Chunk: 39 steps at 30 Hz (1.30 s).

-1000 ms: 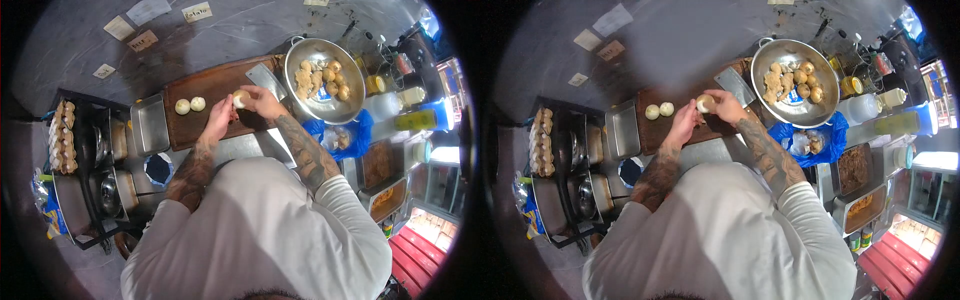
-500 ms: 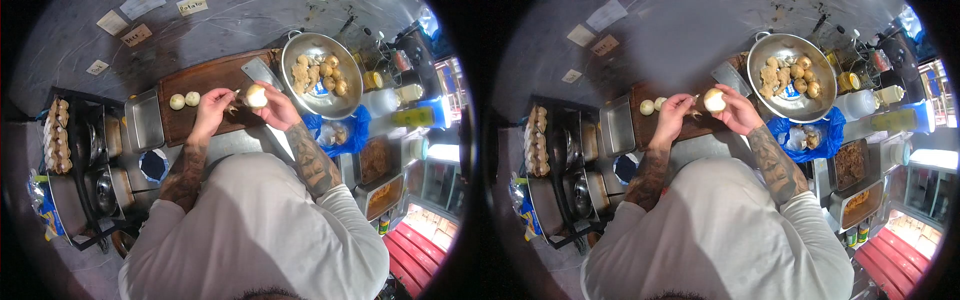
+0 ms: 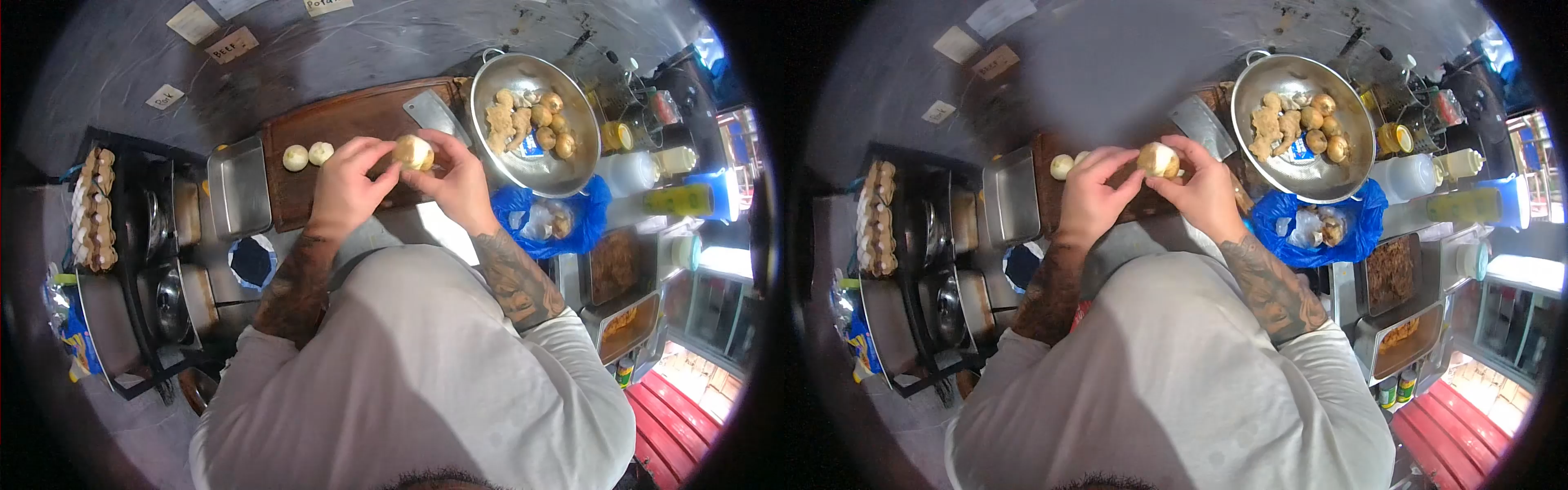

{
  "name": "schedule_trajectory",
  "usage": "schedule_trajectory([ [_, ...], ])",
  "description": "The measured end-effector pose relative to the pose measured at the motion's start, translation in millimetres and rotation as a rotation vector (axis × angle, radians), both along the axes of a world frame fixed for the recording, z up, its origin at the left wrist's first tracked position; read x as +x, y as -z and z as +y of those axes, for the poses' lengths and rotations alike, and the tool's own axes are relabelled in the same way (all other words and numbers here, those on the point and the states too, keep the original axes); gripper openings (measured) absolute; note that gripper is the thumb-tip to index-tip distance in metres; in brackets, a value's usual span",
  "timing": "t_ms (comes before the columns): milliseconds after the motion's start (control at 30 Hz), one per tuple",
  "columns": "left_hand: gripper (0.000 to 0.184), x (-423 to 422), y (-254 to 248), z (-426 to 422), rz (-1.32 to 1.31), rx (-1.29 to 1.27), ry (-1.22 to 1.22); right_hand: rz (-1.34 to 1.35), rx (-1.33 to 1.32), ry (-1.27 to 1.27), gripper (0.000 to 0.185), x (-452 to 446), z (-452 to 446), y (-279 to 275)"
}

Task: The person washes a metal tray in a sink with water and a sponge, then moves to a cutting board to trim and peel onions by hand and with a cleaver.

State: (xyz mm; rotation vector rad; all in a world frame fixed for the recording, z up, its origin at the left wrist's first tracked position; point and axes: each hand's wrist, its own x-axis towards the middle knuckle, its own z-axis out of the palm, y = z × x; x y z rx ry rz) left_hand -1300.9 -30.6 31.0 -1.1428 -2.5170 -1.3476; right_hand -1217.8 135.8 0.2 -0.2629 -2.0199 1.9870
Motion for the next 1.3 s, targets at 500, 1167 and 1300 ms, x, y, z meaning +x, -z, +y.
schedule_trajectory([
  [500, 0.021, 3, -10, -4, 0.123, -0.120, 0.050, -0.101, 0.428, 0.017, 0.061, 5, -1, -21],
  [1167, 0.010, 8, 1, 4, 0.019, -0.093, -0.072, 0.137, 0.845, 0.104, 0.061, 10, -8, -23],
  [1300, 0.007, 6, 1, 1, -0.055, -0.036, -0.050, 0.190, 0.859, 0.060, 0.059, 7, -3, -20],
])
